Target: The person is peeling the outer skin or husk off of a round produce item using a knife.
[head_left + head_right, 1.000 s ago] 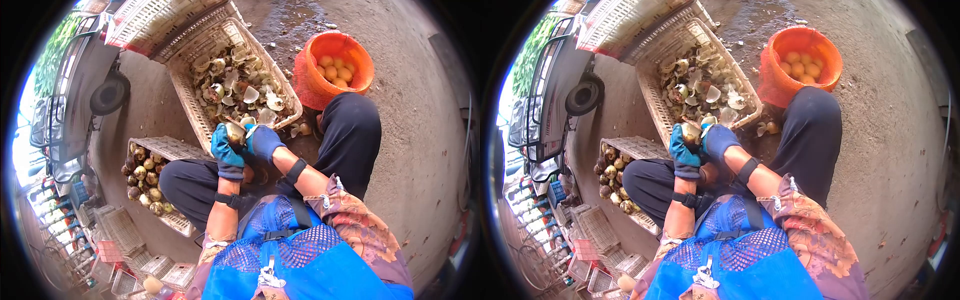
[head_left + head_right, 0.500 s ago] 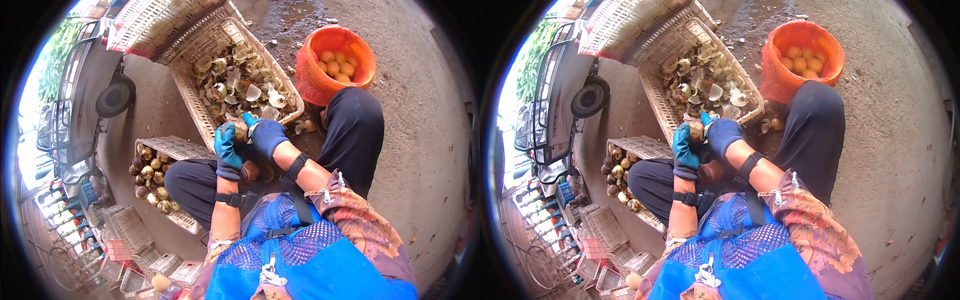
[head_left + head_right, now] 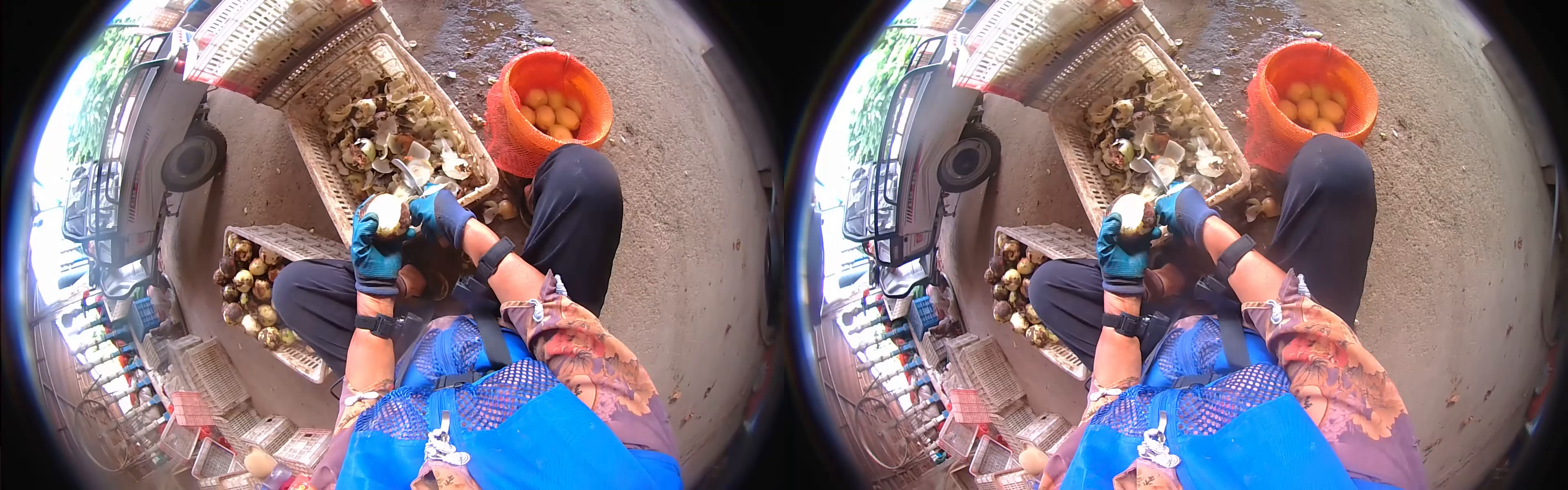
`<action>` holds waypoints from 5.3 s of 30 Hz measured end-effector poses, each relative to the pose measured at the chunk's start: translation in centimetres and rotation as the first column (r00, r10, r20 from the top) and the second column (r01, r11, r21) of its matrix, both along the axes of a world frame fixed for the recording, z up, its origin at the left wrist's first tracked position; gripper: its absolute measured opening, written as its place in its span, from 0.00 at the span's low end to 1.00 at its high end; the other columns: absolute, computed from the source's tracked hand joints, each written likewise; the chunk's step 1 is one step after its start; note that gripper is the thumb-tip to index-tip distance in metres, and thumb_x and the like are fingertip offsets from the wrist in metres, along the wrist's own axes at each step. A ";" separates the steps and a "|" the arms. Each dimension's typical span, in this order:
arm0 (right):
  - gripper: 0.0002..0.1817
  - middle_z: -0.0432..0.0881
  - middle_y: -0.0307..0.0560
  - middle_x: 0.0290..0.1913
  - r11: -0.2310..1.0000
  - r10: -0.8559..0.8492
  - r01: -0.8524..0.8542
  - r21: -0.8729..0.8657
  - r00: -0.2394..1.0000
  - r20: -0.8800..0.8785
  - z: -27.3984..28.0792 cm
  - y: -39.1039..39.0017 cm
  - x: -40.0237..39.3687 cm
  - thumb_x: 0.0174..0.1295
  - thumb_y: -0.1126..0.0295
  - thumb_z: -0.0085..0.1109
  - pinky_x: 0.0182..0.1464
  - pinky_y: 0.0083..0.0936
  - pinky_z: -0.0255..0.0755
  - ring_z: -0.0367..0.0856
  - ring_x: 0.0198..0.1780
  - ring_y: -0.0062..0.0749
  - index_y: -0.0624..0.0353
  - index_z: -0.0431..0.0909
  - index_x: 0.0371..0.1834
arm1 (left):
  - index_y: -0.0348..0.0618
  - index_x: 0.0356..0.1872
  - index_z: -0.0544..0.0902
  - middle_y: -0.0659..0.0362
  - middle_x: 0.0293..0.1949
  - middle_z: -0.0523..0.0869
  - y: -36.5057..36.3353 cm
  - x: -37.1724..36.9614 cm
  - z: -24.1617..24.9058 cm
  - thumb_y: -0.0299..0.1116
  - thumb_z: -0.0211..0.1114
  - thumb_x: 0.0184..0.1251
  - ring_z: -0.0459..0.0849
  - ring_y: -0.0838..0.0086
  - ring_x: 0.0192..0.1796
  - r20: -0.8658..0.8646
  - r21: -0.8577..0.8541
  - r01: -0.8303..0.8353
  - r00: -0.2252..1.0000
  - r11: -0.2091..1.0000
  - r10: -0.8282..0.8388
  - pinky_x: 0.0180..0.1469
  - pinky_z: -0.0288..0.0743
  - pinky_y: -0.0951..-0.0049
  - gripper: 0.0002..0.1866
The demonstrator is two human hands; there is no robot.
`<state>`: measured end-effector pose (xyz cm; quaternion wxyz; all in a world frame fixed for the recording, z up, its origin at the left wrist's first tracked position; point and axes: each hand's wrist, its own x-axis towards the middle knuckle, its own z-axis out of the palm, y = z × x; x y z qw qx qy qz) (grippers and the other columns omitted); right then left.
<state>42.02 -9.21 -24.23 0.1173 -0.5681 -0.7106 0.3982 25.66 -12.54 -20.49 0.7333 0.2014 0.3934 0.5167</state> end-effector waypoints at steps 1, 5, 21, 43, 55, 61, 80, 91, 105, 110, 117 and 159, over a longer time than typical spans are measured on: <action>0.08 0.88 0.47 0.34 0.976 -0.144 0.116 -0.186 0.979 -0.144 1.1 -0.2 0.1 0.49 0.65 0.66 0.39 0.33 0.80 0.87 0.37 0.41 0.49 0.88 0.33 | 0.47 0.64 0.73 0.51 0.56 0.81 0.0 0.2 0.3 0.39 0.65 0.61 0.83 0.53 0.53 0.024 0.025 0.009 1.000 1.000 -0.009 0.47 0.83 0.48 0.29; 0.10 0.88 0.51 0.34 0.980 -0.179 0.167 -0.107 0.978 -0.111 -3.9 0.3 0.0 0.54 0.63 0.64 0.37 0.35 0.80 0.88 0.36 0.42 0.54 0.87 0.36 | 0.49 0.65 0.72 0.52 0.58 0.78 -0.3 0.7 1.7 0.36 0.64 0.58 0.79 0.55 0.58 0.111 0.080 0.009 0.994 0.997 -0.018 0.54 0.79 0.43 0.30; 0.19 0.82 0.43 0.50 0.813 -0.578 0.027 -0.581 0.158 -0.801 11.3 -4.3 1.6 0.67 0.69 0.61 0.48 0.23 0.77 0.80 0.47 0.23 0.63 0.75 0.59 | 0.41 0.67 0.68 0.51 0.60 0.77 0.1 1.3 4.3 0.32 0.60 0.62 0.77 0.62 0.62 -0.276 0.363 0.120 0.961 0.924 -0.017 0.66 0.71 0.59 0.30; 0.10 0.84 0.52 0.33 0.880 -0.061 0.112 0.462 0.990 -0.125 7.1 -7.0 0.1 0.65 0.62 0.55 0.33 0.40 0.77 0.83 0.34 0.52 0.50 0.79 0.46 | 0.43 0.52 0.80 0.48 0.48 0.85 1.1 -1.3 2.1 0.51 0.59 0.67 0.84 0.54 0.49 0.222 -0.082 -0.183 0.955 0.980 0.197 0.53 0.80 0.53 0.24; 0.10 0.83 0.53 0.30 0.945 -0.130 0.084 0.316 0.984 0.126 9.0 -7.7 0.1 0.67 0.59 0.52 0.30 0.44 0.75 0.85 0.32 0.50 0.53 0.77 0.39 | 0.42 0.52 0.78 0.48 0.48 0.84 0.8 -0.7 1.2 0.44 0.60 0.67 0.85 0.57 0.47 0.152 0.030 -0.279 0.950 0.960 0.272 0.46 0.83 0.57 0.19; 0.10 0.86 0.52 0.32 0.973 -0.096 0.049 0.225 0.975 0.202 9.6 -7.7 0.1 0.66 0.62 0.48 0.32 0.45 0.78 0.87 0.33 0.49 0.52 0.77 0.42 | 0.41 0.52 0.76 0.50 0.49 0.83 1.2 -0.5 1.0 0.37 0.57 0.66 0.84 0.60 0.49 -0.011 0.231 -0.248 0.966 0.941 0.258 0.55 0.80 0.61 0.17; 0.10 0.85 0.51 0.34 0.954 0.009 -0.044 0.296 0.993 0.120 8.8 -6.6 1.9 0.65 0.60 0.51 0.32 0.43 0.77 0.85 0.34 0.50 0.52 0.80 0.38 | 0.39 0.50 0.80 0.49 0.45 0.86 1.8 -1.2 1.2 0.45 0.58 0.65 0.86 0.52 0.48 0.138 0.047 -0.095 0.987 0.994 0.087 0.50 0.83 0.50 0.21; 0.10 0.87 0.54 0.37 0.988 -0.085 0.051 0.143 0.966 0.244 8.0 -6.8 -0.3 0.63 0.66 0.49 0.35 0.45 0.79 0.88 0.38 0.49 0.55 0.77 0.42 | 0.45 0.53 0.80 0.57 0.47 0.83 0.8 1.0 1.0 0.40 0.62 0.69 0.84 0.63 0.50 -0.097 0.095 -0.205 0.972 0.974 0.213 0.52 0.81 0.60 0.16; 0.14 0.86 0.52 0.38 0.988 -0.104 0.077 0.134 0.973 0.207 5.0 -5.4 0.5 0.62 0.57 0.55 0.39 0.43 0.78 0.87 0.41 0.49 0.52 0.76 0.44 | 0.59 0.46 0.80 0.61 0.41 0.84 0.9 0.9 0.4 0.52 0.67 0.62 0.86 0.63 0.39 -0.024 -0.404 -0.232 0.970 0.885 0.244 0.34 0.82 0.52 0.17; 0.12 0.86 0.55 0.39 0.973 -0.226 0.220 0.064 0.970 0.091 4.8 -5.6 -1.1 0.62 0.59 0.54 0.40 0.44 0.78 0.86 0.42 0.51 0.53 0.76 0.43 | 0.51 0.46 0.80 0.60 0.39 0.85 1.3 1.3 0.2 0.48 0.69 0.62 0.85 0.63 0.42 0.075 -0.319 -0.277 0.946 0.907 0.315 0.41 0.84 0.57 0.17; 0.13 0.85 0.59 0.39 0.977 -0.215 0.213 -0.028 0.973 -0.081 2.6 -5.6 -2.0 0.63 0.59 0.54 0.43 0.45 0.77 0.84 0.42 0.56 0.53 0.79 0.44 | 0.49 0.47 0.82 0.60 0.42 0.86 1.6 0.6 -1.2 0.47 0.66 0.66 0.86 0.68 0.41 0.090 -0.328 -0.245 0.953 0.912 0.289 0.41 0.84 0.64 0.16; 0.12 0.82 0.40 0.34 0.692 -0.586 0.721 -0.027 0.539 -0.605 0.9 -1.8 1.6 0.69 0.65 0.55 0.38 0.23 0.71 0.77 0.35 0.21 0.63 0.79 0.45 | 0.48 0.64 0.73 0.53 0.60 0.80 0.4 -0.2 2.5 0.52 0.57 0.71 0.81 0.55 0.58 0.470 -0.040 0.017 0.883 0.999 0.004 0.49 0.83 0.46 0.27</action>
